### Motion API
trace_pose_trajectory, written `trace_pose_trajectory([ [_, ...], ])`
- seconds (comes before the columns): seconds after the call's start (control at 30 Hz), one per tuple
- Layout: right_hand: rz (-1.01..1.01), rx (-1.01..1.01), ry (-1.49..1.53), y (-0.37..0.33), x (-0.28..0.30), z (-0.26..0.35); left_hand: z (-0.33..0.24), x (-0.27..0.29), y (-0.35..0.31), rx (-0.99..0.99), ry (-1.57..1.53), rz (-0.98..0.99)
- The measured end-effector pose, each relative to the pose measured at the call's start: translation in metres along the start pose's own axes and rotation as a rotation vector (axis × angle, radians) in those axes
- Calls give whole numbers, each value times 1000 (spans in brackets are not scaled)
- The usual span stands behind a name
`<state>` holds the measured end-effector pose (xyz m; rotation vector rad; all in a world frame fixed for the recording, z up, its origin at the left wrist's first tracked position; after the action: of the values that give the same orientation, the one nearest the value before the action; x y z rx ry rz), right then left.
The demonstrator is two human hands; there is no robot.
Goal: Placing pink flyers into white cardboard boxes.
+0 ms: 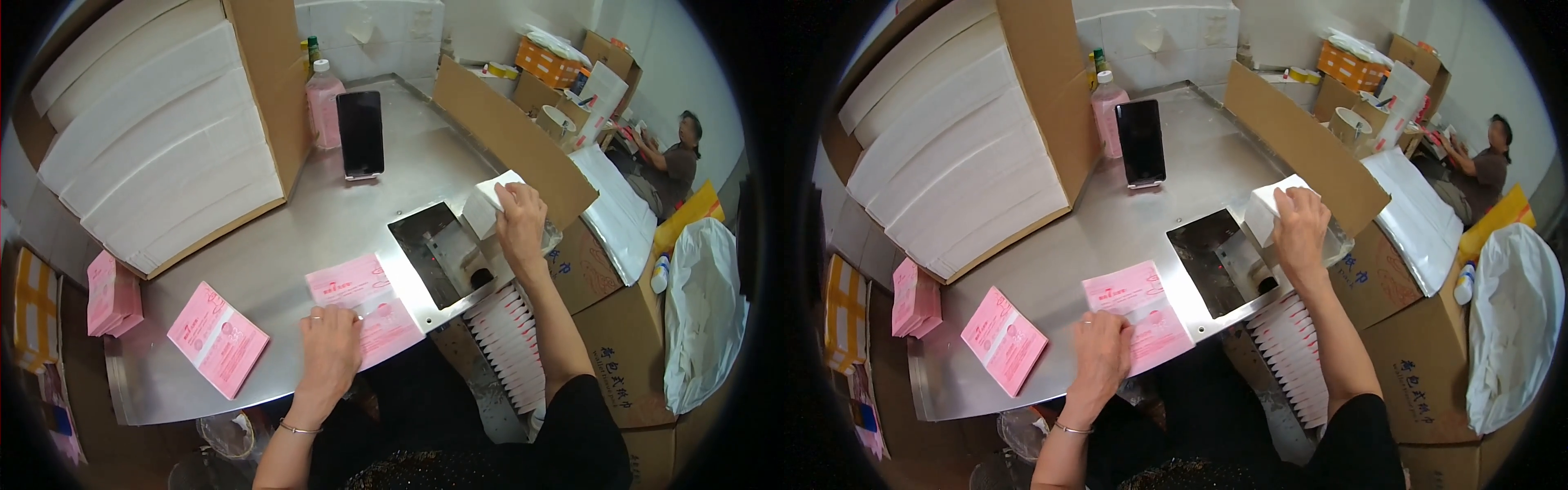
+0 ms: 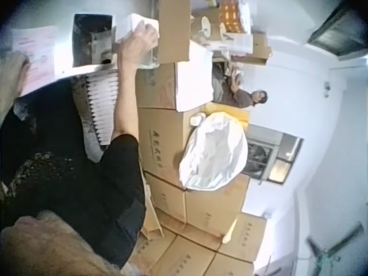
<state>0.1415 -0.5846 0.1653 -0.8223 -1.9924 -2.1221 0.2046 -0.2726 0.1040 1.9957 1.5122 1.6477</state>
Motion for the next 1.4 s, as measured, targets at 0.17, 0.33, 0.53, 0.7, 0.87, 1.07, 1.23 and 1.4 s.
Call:
trace_pose_trajectory([
  [0.17, 276, 541, 514, -55, 38, 155, -9, 10, 0, -43, -75, 82],
  [0.33, 392, 449, 451, -76, 2, 181, -12, 13, 4, 27, 122, 58],
  [0.53, 254, 269, 809, -50, 18, 187, 2, 8, 5, -20, 195, -22],
  [0.7, -81, 145, -139, 15, 19, 54, 1, 13, 6, 15, 289, 11],
  [0.87, 149, -8, -66, -1, -17, -5, -15, 7, 18, -48, 305, 11],
  [1.07, 165, -134, 59, -6, -13, -12, -13, 12, 16, -87, 278, 75],
  [1.23, -45, 39, -12, -9, 1, 13, -16, -3, 5, -102, 147, 115],
  [1.4, 206, 577, 830, -75, 73, 183, 1, 9, 6, 14, -2, 134],
])
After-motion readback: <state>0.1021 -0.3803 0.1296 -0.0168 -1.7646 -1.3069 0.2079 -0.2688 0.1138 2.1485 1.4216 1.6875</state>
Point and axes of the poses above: each hand's wrist, its own y-axis towards the middle knuckle, its own x-axis out of the back of the hand, z = x × y, the point moved 5 cm from there along y, towards the middle knuckle, and after that the axes turned 14 degrees about -z, right-handed, at the moved point
